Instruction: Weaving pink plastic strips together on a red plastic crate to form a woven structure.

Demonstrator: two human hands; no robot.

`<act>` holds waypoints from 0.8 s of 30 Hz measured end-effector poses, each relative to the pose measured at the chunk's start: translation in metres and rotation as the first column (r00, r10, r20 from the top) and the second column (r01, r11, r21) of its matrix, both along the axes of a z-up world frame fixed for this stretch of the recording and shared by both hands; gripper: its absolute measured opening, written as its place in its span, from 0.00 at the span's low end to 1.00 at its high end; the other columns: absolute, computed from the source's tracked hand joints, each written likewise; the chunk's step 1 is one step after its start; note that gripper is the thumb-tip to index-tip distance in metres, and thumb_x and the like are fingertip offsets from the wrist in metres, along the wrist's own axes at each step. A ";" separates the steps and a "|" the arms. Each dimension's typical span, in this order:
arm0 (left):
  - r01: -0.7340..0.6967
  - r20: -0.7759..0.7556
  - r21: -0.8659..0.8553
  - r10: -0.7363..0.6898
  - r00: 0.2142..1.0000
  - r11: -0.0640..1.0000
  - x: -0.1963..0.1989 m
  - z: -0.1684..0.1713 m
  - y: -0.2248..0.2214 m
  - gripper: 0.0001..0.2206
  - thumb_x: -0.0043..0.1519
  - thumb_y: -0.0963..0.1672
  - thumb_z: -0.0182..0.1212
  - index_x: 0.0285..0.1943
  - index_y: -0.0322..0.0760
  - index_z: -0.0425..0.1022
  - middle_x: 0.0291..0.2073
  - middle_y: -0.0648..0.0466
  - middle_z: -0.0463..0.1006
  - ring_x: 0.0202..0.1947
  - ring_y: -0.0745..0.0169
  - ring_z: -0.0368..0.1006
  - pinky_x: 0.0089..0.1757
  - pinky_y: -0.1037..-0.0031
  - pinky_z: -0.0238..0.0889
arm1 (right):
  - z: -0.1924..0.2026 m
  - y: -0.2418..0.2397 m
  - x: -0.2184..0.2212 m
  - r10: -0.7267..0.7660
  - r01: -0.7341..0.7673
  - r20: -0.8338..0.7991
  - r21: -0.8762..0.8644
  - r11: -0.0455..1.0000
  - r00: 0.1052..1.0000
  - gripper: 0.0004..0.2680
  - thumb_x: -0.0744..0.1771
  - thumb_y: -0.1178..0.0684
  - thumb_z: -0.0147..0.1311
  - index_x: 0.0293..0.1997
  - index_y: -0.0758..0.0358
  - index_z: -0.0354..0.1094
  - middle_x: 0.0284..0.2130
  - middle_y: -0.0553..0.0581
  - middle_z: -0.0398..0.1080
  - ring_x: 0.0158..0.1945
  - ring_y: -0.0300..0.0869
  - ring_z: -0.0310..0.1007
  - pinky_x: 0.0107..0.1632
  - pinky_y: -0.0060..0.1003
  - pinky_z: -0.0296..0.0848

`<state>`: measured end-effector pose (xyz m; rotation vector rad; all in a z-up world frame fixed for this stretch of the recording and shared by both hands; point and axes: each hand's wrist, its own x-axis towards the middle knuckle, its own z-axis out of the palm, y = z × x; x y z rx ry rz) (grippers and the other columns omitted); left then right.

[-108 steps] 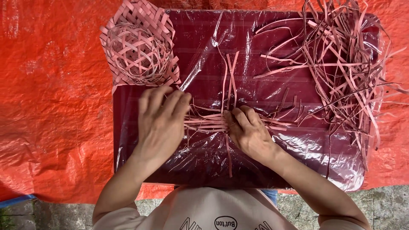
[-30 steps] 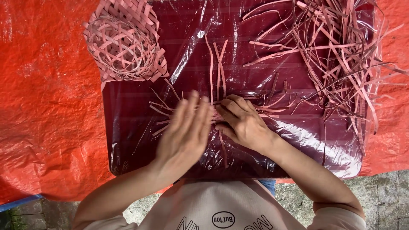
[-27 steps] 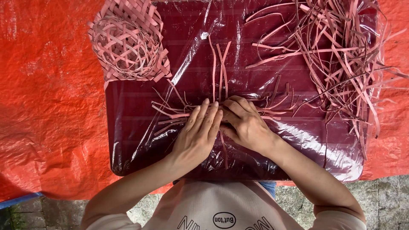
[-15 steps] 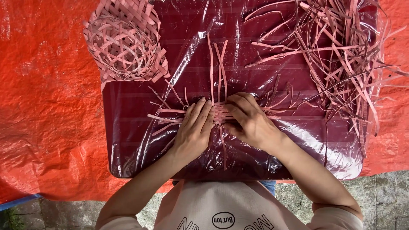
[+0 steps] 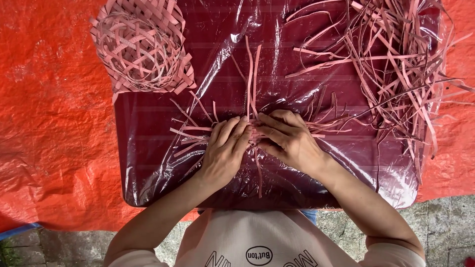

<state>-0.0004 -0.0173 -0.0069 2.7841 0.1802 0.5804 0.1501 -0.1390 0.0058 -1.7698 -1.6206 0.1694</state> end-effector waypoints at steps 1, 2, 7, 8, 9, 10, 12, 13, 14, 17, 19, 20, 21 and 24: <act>-0.001 0.000 0.000 0.001 1.000 1.000 0.000 0.000 0.000 0.11 0.54 0.39 0.55 0.44 0.31 0.72 0.49 0.41 0.70 0.54 0.50 0.61 0.50 0.59 0.56 | 0.002 0.000 0.000 0.001 -0.001 0.000 0.000 1.000 1.000 0.10 0.59 0.54 0.58 0.39 0.63 0.69 0.42 0.60 0.68 0.46 0.52 0.63 0.42 0.40 0.63; 0.006 -0.013 -0.020 -0.007 1.000 1.000 0.000 0.000 0.001 0.10 0.54 0.40 0.55 0.44 0.31 0.71 0.49 0.41 0.70 0.54 0.50 0.61 0.50 0.60 0.56 | 0.005 0.001 0.001 0.004 -0.004 0.005 -0.004 1.000 1.000 0.10 0.59 0.54 0.58 0.40 0.64 0.68 0.42 0.61 0.69 0.46 0.51 0.64 0.42 0.39 0.63; 0.020 -0.044 -0.058 -0.022 0.999 0.998 0.001 0.002 0.003 0.09 0.54 0.42 0.56 0.40 0.32 0.71 0.48 0.42 0.71 0.55 0.52 0.61 0.50 0.61 0.55 | 0.001 0.001 0.002 0.001 -0.001 0.013 -0.006 1.000 1.000 0.13 0.59 0.53 0.58 0.43 0.65 0.67 0.42 0.62 0.69 0.46 0.52 0.63 0.43 0.39 0.63; 0.022 -0.041 -0.067 -0.025 0.999 0.998 0.001 0.000 0.004 0.09 0.54 0.42 0.57 0.40 0.32 0.71 0.48 0.43 0.71 0.54 0.53 0.61 0.50 0.61 0.55 | 0.000 0.000 0.002 0.006 -0.006 0.013 0.001 1.000 1.000 0.12 0.59 0.52 0.58 0.42 0.65 0.67 0.42 0.62 0.69 0.46 0.52 0.63 0.43 0.40 0.63; 0.028 -0.037 -0.076 -0.031 0.999 0.997 0.001 -0.001 0.005 0.08 0.54 0.42 0.57 0.39 0.33 0.71 0.48 0.43 0.71 0.54 0.53 0.61 0.49 0.62 0.55 | -0.001 0.000 0.002 0.009 -0.009 0.012 0.007 1.000 1.000 0.12 0.59 0.52 0.58 0.41 0.65 0.68 0.42 0.62 0.69 0.46 0.53 0.63 0.44 0.41 0.64; 0.031 -0.037 -0.078 -0.034 0.999 0.996 0.002 0.000 0.005 0.08 0.54 0.42 0.57 0.39 0.33 0.71 0.48 0.43 0.71 0.54 0.53 0.61 0.49 0.62 0.55 | -0.001 0.000 0.002 0.007 -0.007 0.012 0.005 1.000 1.000 0.12 0.59 0.52 0.58 0.41 0.65 0.68 0.42 0.62 0.69 0.46 0.53 0.63 0.44 0.41 0.64; 0.019 -0.046 -0.068 -0.022 0.999 0.997 0.001 0.002 0.005 0.08 0.55 0.44 0.57 0.39 0.34 0.71 0.47 0.44 0.72 0.54 0.54 0.61 0.49 0.62 0.55 | -0.002 0.000 0.001 0.005 -0.006 0.007 0.018 1.000 1.000 0.11 0.59 0.52 0.58 0.39 0.64 0.68 0.41 0.62 0.69 0.45 0.52 0.63 0.43 0.40 0.64; 0.018 -0.046 -0.068 -0.021 0.999 0.998 0.002 0.003 0.004 0.08 0.55 0.44 0.57 0.39 0.34 0.71 0.47 0.44 0.72 0.54 0.54 0.61 0.49 0.62 0.55 | -0.003 0.001 0.000 0.007 -0.007 0.006 0.018 1.000 1.000 0.11 0.59 0.52 0.58 0.39 0.64 0.68 0.41 0.62 0.69 0.45 0.52 0.63 0.43 0.40 0.64; 0.018 -0.021 -0.062 -0.020 1.000 0.998 0.003 0.004 0.004 0.07 0.54 0.43 0.57 0.36 0.33 0.71 0.46 0.43 0.72 0.53 0.53 0.62 0.47 0.61 0.56 | -0.004 0.001 -0.001 0.000 0.000 -0.004 0.035 0.999 1.000 0.09 0.59 0.53 0.58 0.37 0.64 0.68 0.41 0.62 0.69 0.45 0.52 0.63 0.43 0.40 0.64; 0.025 0.023 -0.047 -0.024 0.999 0.999 0.003 0.000 0.004 0.05 0.54 0.42 0.58 0.32 0.33 0.71 0.45 0.41 0.73 0.51 0.51 0.63 0.45 0.59 0.58 | -0.004 0.002 -0.003 -0.013 0.013 -0.005 0.056 0.998 1.000 0.07 0.58 0.55 0.58 0.33 0.64 0.69 0.40 0.63 0.69 0.44 0.52 0.64 0.42 0.39 0.64; 0.029 0.039 -0.035 -0.028 0.999 0.999 0.003 0.000 0.004 0.05 0.54 0.42 0.57 0.31 0.33 0.70 0.45 0.41 0.73 0.50 0.50 0.64 0.45 0.58 0.57 | -0.004 0.003 -0.003 -0.016 0.016 0.003 0.062 0.998 1.000 0.07 0.58 0.55 0.58 0.32 0.64 0.69 0.40 0.63 0.70 0.43 0.52 0.64 0.42 0.39 0.65; 0.031 0.040 -0.030 -0.030 0.999 0.999 0.003 0.003 0.004 0.04 0.53 0.42 0.58 0.30 0.34 0.71 0.44 0.40 0.73 0.50 0.49 0.64 0.45 0.57 0.58 | -0.005 0.003 -0.003 -0.018 0.017 0.009 0.071 0.997 1.000 0.06 0.58 0.55 0.58 0.32 0.64 0.69 0.40 0.63 0.70 0.43 0.51 0.65 0.42 0.39 0.65; 0.035 0.040 -0.027 -0.034 0.999 0.999 0.004 0.005 0.004 0.03 0.52 0.41 0.59 0.29 0.34 0.72 0.43 0.40 0.74 0.50 0.49 0.63 0.45 0.57 0.58 | -0.006 0.003 -0.003 -0.021 0.020 0.014 0.079 0.997 1.000 0.06 0.58 0.55 0.58 0.31 0.63 0.69 0.40 0.62 0.70 0.42 0.51 0.65 0.42 0.39 0.65; 0.051 0.044 -0.005 -0.051 0.998 0.999 0.004 0.004 0.004 0.01 0.50 0.39 0.57 0.28 0.35 0.72 0.45 0.40 0.72 0.50 0.48 0.63 0.44 0.56 0.57 | -0.003 0.004 -0.005 -0.027 0.026 0.013 0.093 0.995 1.000 0.05 0.58 0.57 0.57 0.30 0.63 0.69 0.39 0.63 0.70 0.42 0.52 0.65 0.41 0.39 0.66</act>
